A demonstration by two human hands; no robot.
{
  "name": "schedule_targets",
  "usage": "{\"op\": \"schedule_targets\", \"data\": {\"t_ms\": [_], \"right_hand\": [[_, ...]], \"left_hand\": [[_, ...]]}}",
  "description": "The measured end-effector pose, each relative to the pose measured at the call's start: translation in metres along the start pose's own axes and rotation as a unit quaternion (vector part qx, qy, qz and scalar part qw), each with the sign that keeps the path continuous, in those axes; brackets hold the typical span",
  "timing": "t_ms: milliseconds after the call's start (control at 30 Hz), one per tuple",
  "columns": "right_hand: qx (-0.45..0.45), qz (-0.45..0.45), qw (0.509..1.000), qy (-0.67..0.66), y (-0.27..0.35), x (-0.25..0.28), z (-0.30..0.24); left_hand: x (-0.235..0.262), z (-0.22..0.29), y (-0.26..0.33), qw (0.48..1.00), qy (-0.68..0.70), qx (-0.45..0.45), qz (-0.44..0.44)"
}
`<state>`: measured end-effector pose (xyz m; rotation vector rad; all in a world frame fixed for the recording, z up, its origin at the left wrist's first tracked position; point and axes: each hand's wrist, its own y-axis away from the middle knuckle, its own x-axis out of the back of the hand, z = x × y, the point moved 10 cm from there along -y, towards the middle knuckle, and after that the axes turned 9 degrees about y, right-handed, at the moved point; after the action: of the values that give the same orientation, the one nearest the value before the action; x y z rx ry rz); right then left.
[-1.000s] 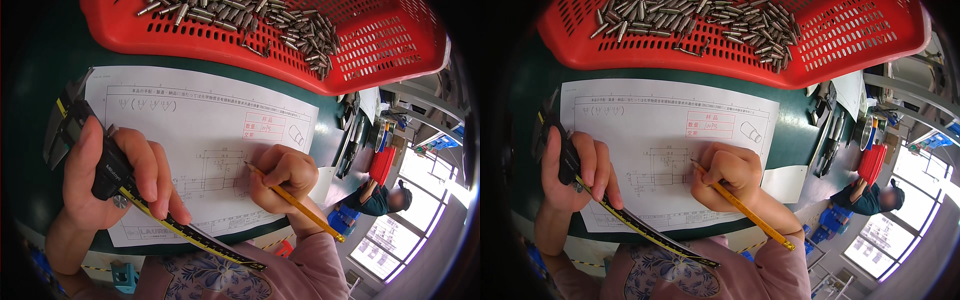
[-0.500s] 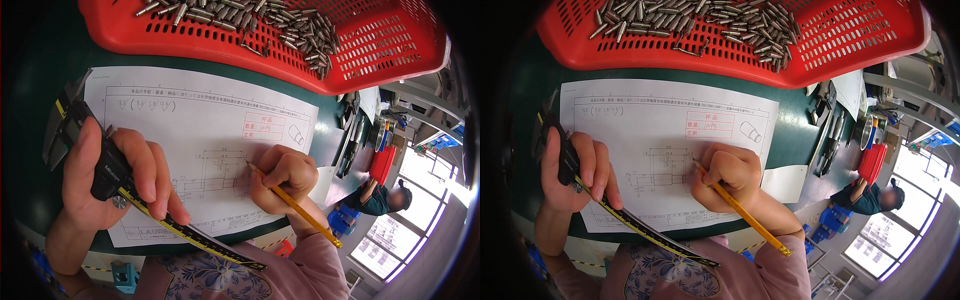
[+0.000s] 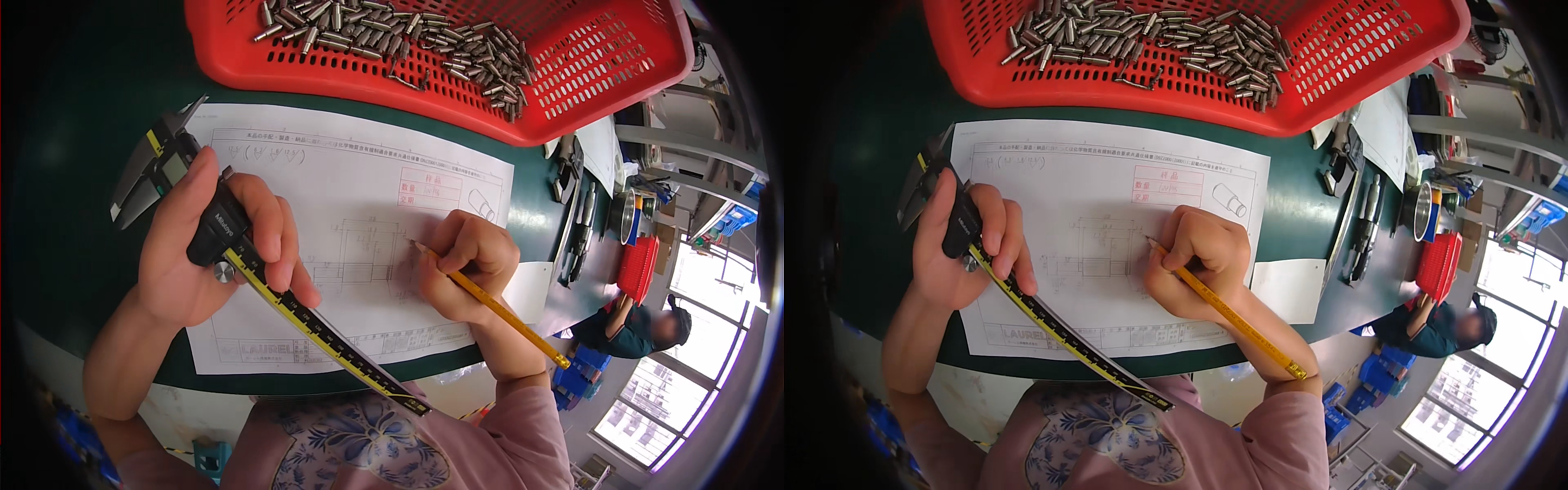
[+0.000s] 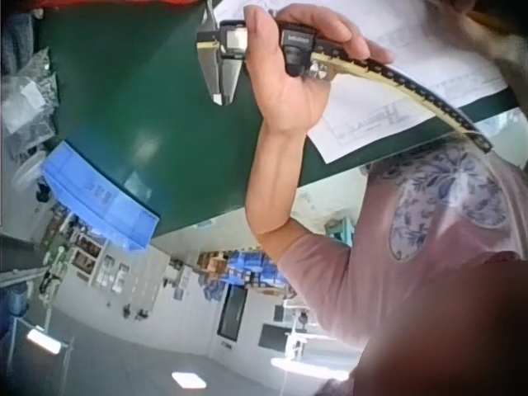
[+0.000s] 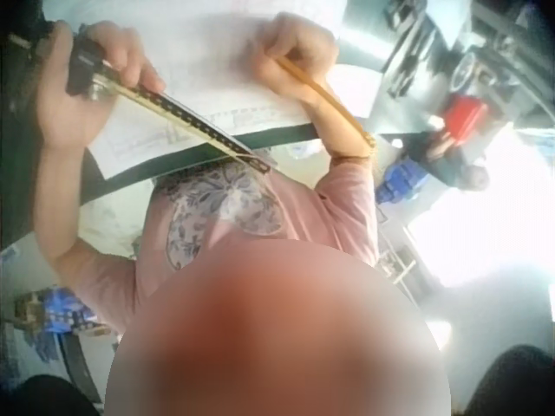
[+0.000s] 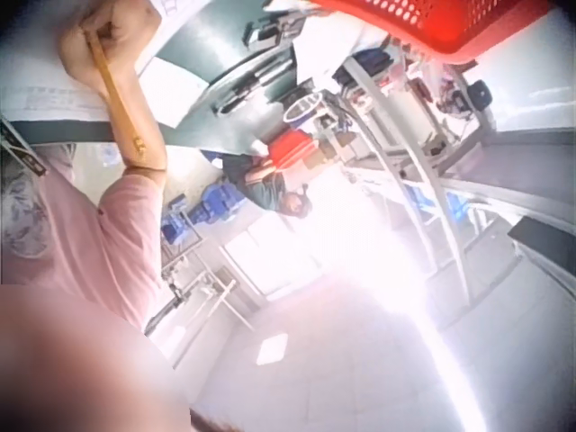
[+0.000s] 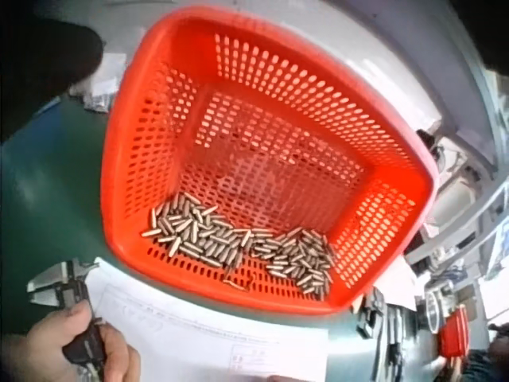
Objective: Measuring small cylindrical hardware components using a digital caliper and recording the values on a technical drawing.
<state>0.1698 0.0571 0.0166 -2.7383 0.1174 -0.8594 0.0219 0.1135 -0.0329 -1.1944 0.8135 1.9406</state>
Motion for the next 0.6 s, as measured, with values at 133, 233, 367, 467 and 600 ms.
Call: {"op": "schedule_targets", "data": {"t_ms": [133,233,367,467,600], "right_hand": [[0.002,0.000,1.000,0.026,0.0011,0.0003,-0.0010],[-0.027,-0.011,1.000,0.004,0.0026,-0.0028,0.0068],[-0.026,-0.017,0.999,0.006,0.0023,-0.0044,0.0064],[-0.031,-0.022,0.999,0.010,0.0015,-0.0052,0.0066],[-0.028,-0.023,0.999,0.024,0.0007,-0.0052,0.0048]], "left_hand": [[-0.0016,0.0020,-0.0001,1.000,-0.027,-0.001,0.003],[0.0015,0.0044,0.0013,0.999,-0.033,-0.014,0.018],[-0.0002,0.0045,0.0019,0.999,-0.038,-0.017,0.018],[-0.0020,0.0036,0.0017,0.999,-0.036,-0.013,0.011],[-0.0027,0.0034,0.0015,1.000,-0.027,-0.013,0.007]]}}
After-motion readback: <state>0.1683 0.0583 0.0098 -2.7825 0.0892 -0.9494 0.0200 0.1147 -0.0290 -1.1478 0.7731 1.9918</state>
